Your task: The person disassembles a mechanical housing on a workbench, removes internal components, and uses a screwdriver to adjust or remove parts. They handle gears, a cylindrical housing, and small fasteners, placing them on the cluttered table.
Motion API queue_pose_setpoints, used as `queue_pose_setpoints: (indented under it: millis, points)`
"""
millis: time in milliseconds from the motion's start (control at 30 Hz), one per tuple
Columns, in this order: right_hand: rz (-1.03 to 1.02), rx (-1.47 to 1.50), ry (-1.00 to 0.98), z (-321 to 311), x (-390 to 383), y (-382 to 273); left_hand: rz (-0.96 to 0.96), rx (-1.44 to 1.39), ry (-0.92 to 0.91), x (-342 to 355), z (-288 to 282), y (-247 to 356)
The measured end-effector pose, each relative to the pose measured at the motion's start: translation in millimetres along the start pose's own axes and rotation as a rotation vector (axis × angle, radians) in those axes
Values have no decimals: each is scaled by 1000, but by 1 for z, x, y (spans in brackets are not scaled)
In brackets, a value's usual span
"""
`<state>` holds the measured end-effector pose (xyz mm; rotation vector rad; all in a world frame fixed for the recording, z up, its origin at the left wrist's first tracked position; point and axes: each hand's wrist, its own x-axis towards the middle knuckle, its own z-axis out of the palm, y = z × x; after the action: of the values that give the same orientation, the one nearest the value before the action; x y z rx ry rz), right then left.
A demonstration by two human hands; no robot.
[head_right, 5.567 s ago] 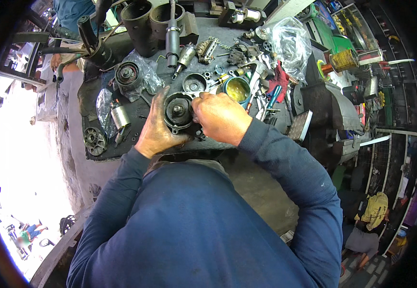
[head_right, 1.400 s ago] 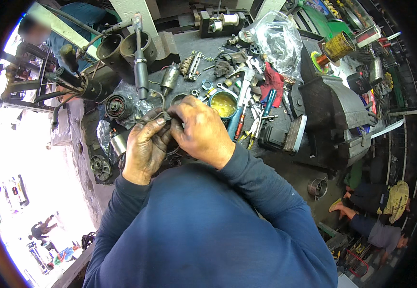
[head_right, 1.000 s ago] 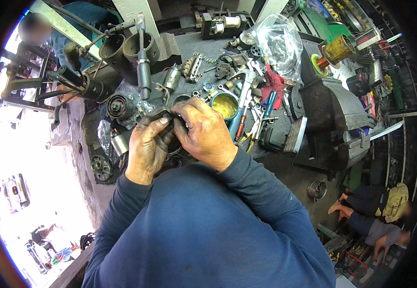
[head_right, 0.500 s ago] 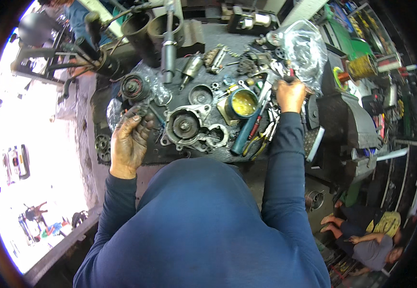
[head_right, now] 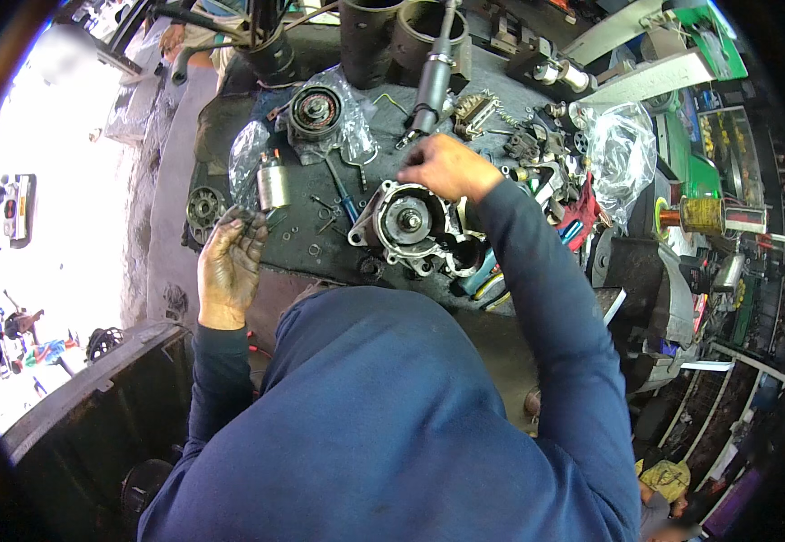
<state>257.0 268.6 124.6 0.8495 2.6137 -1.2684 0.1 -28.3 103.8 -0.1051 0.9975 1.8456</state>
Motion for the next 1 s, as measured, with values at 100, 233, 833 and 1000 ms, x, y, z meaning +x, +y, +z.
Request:
queue_pose_setpoints:
  millis: [100,233,833,1000]
  points:
    - [154,-27,-269,10,61,5,-17,-60,-75,-10,-1,-3]
    - [69,-417,-444,28,109,8,-10,-70,-18,-27,-7,0]
    - [-6,-567,-50,-36,33,-13,-4,-98,-15,-51,-26,8]
    - [425,173,382,-39,-85,-38,-168,-52,-236,-28,25,3]
